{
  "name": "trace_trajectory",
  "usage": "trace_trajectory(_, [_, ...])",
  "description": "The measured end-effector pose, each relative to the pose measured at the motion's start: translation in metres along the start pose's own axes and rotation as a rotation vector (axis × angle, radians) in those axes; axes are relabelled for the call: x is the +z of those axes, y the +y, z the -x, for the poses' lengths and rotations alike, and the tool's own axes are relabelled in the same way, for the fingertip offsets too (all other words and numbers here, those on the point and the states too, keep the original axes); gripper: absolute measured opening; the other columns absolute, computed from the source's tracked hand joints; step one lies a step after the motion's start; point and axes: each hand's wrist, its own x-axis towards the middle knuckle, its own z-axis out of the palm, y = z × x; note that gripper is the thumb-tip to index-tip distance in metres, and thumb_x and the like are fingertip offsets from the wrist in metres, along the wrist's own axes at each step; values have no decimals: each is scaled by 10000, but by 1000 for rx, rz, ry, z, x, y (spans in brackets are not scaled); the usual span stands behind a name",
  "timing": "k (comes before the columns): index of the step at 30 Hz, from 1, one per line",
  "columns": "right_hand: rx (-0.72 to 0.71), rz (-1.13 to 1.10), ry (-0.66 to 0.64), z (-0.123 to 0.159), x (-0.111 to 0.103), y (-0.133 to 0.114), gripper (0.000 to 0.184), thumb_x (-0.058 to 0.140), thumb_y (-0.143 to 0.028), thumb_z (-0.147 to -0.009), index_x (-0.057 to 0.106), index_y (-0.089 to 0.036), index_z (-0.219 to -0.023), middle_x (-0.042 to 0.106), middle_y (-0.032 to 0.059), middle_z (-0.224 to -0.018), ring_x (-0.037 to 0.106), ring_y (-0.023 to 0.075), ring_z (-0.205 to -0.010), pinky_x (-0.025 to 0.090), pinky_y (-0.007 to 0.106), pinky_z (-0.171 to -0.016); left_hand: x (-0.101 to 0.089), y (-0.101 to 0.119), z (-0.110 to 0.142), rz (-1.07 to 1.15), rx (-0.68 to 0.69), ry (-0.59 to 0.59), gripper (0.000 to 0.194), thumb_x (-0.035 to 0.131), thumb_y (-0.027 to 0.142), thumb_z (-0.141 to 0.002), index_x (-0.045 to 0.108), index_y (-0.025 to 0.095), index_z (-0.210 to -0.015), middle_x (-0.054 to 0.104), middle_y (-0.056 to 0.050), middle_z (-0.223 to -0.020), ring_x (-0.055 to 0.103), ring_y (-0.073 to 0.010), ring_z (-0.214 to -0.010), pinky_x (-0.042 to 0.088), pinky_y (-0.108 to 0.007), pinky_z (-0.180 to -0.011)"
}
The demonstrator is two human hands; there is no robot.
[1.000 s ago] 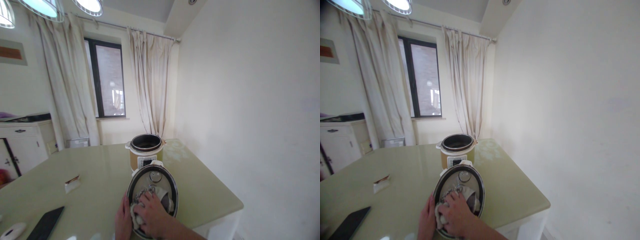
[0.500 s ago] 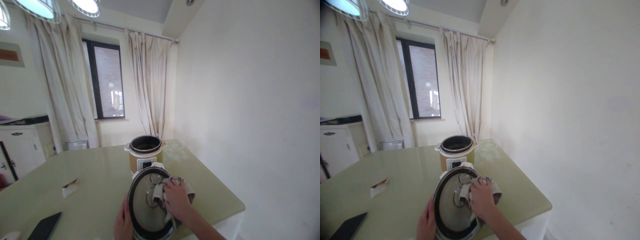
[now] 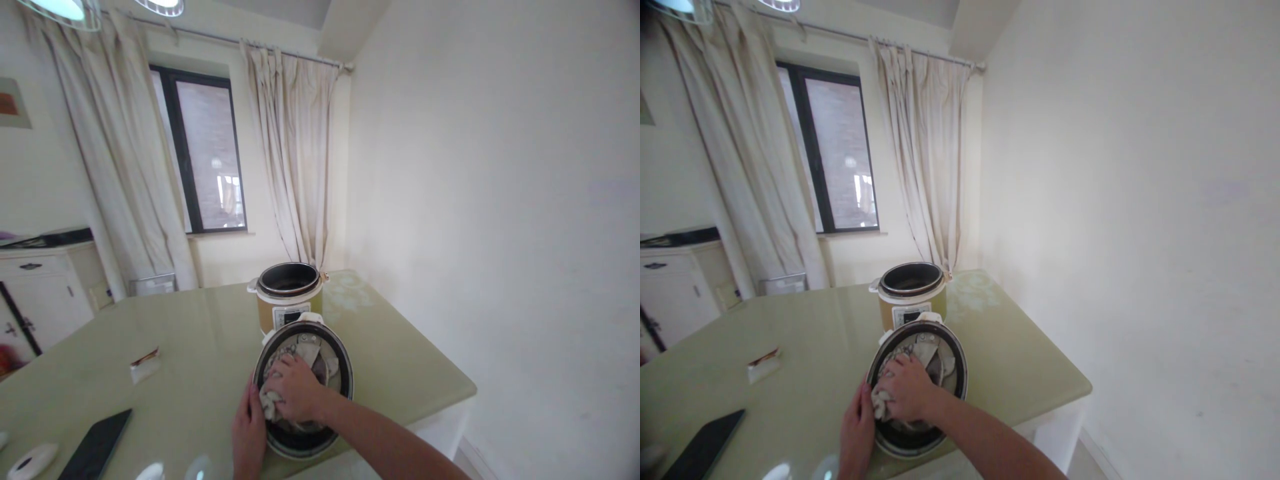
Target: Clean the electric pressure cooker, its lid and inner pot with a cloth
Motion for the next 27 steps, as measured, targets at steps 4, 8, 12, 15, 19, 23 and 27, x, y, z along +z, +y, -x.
trace_trajectory(4, [205,61,212,-15,-27,13,225,595,-250,-987,722,-197,-1165,671,78,-1326,521,321,-1291,329,564,-1185,0,5,2,-32,21,-2,597,345,538,-1025,656,177,-1385,693,-137,-1454,600,-296,-1415,466,-448,-1204])
trace_trajectory(8, [254,-216,200,12,-43,22,688,836,-463,-834,613,-237,-1445,533,112,-1556,465,352,-1423,286,538,-1257,-4,13,3,-116,2,-19,560,324,504,-1053,646,197,-1392,742,-150,-1351,691,-324,-1278,545,-492,-1095])
trace_trajectory(12, [215,-473,289,69,-39,30,749,701,-559,-951,457,-294,-1608,321,108,-1731,333,280,-1578,282,451,-1298,-5,13,7,-204,205,74,618,277,474,-1074,539,131,-1517,613,-198,-1521,570,-321,-1428,454,-513,-1193])
trace_trajectory(15, [490,-445,583,108,-16,43,560,555,-457,-1038,516,-253,-1558,432,132,-1666,382,278,-1553,296,493,-1296,-4,12,15,-318,510,39,598,296,431,-1075,528,169,-1560,530,-177,-1616,459,-304,-1528,342,-508,-1274])
trace_trajectory(19, [804,-620,742,135,29,59,657,554,-538,-996,493,-194,-1552,563,176,-1550,525,323,-1444,388,551,-1237,7,30,30,-501,893,-417,590,500,480,-1019,523,334,-1590,473,-81,-1678,430,-328,-1546,330,-515,-1271])
trace_trajectory(23, [803,-875,691,138,50,59,609,403,-646,-1041,606,-223,-1429,674,139,-1425,617,287,-1354,433,493,-1209,36,69,42,-684,836,-474,881,716,569,-874,389,352,-1664,232,-103,-1788,256,-476,-1596,324,-640,-1227])
trace_trajectory(27, [812,-966,697,138,43,54,692,344,-727,-1037,642,-220,-1402,664,130,-1449,592,284,-1396,408,488,-1228,75,105,41,-806,862,-613,790,773,446,-820,534,371,-1569,347,-118,-1738,279,-488,-1564,273,-695,-1214])
